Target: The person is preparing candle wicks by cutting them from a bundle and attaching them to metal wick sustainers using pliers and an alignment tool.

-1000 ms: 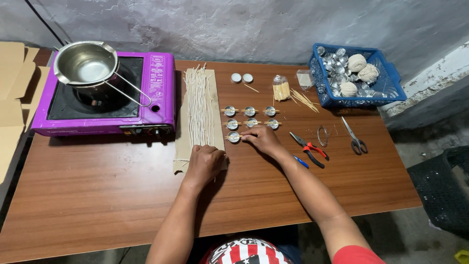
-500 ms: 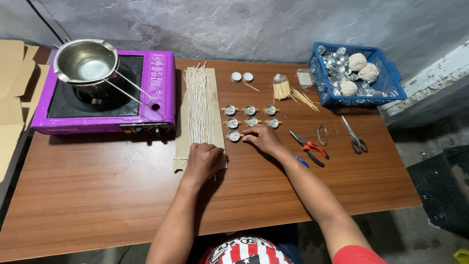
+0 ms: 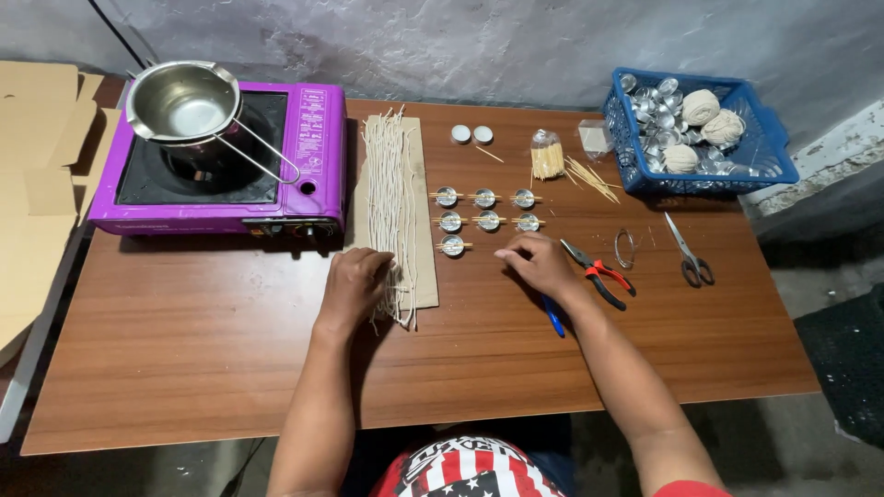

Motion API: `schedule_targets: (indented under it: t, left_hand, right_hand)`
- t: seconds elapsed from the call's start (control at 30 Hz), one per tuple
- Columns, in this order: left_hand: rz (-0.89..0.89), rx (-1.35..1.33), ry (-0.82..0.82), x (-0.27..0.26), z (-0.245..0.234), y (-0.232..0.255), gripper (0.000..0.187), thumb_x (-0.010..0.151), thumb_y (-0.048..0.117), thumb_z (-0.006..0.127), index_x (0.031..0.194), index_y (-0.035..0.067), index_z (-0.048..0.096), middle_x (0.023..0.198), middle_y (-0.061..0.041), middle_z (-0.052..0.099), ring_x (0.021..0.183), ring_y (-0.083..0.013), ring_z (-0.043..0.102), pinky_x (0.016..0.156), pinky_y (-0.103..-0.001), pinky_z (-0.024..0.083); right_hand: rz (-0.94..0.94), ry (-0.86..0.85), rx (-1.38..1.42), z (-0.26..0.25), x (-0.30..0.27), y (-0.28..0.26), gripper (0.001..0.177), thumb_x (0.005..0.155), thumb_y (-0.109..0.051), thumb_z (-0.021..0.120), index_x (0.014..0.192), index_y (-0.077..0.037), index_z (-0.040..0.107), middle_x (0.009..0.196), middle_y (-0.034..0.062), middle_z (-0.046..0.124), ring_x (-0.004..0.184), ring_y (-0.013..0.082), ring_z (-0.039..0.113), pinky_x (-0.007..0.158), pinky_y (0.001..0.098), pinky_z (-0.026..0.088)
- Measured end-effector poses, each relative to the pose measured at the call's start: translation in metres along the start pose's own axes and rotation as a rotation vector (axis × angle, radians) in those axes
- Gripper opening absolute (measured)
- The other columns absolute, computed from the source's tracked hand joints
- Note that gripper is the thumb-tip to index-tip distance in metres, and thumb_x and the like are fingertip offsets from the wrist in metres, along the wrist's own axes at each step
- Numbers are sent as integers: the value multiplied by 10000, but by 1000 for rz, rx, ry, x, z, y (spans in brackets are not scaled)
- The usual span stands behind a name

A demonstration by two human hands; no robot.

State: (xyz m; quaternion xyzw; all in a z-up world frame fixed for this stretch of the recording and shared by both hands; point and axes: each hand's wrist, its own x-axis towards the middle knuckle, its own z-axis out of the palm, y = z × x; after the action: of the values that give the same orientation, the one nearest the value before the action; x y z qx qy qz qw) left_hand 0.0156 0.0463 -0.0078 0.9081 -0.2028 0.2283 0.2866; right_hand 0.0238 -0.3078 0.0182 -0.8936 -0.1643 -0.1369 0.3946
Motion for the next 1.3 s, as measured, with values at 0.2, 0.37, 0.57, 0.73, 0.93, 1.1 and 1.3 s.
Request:
schedule_targets:
  t: [0.2, 0.37, 0.57, 0.73, 0.93, 1.1, 1.3]
  left_hand:
    - [-47, -73, -205, -4, -36, 13, 229, 793, 19, 735, 998, 92, 804, 916, -118, 762, 906, -322, 711, 788, -399, 526]
    - [-42, -72, -333, -4, -34, 10, 218, 777, 127, 748, 984, 122, 817, 963, -126, 762, 963, -320, 714, 838, -401, 553]
    - [-34, -120, -377, -9, -24, 0, 202, 713, 108, 756, 905, 102, 817, 986, -133, 755, 973, -351, 716, 854, -411, 591]
    - [-56, -124, -373, -13, -23, -2, 174, 721, 143, 769, 883, 137, 830, 988, -77, 758, 981, -292, 728, 879, -356, 598]
    - [-78, -94, -337, -16, -18, -5, 146, 734, 135, 781, 873, 149, 826, 988, -53, 755, 988, -269, 729, 883, -341, 597]
    - [-29, -56, -247, -10, -31, 8, 78, 797, 180, 782, 871, 168, 804, 910, -38, 745, 981, -270, 704, 863, -380, 565]
    - [33, -3, -112, -11, -20, 13, 67, 849, 207, 749, 915, 219, 749, 868, 28, 741, 946, -198, 694, 869, -357, 516]
  right_hand:
    - [115, 180, 6, -49, -41, 56, 539, 1015, -278, 704, 504, -181, 563, 559, -4, 544, 562, 168, 571, 610, 285, 458]
    - [432, 417, 46, -82, -73, 67, 385, 1078, -346, 614, 739, -173, 671, 547, 29, 531, 583, 157, 503, 618, 301, 447]
    - [441, 399, 12, -113, -98, 78, 139, 951, -113, 673, 1081, -118, 720, 733, 51, 611, 661, 136, 552, 638, 264, 451]
    - [386, 394, -295, -121, -114, 101, 167, 877, -46, 743, 1028, -111, 777, 840, 104, 658, 738, 264, 664, 687, 337, 541]
    - [331, 646, -736, -151, -130, 201, 126, 972, -58, 697, 1077, -116, 738, 978, 89, 631, 879, 331, 683, 770, 415, 568]
    - [795, 411, -751, -170, -118, 160, 266, 935, -114, 602, 1145, -121, 765, 1050, 147, 633, 1037, 404, 666, 891, 452, 556]
    - [928, 185, -725, -194, -113, 204, 598, 937, -148, 670, 1528, -185, 585, 1167, 276, 640, 1195, 448, 611, 1014, 487, 499]
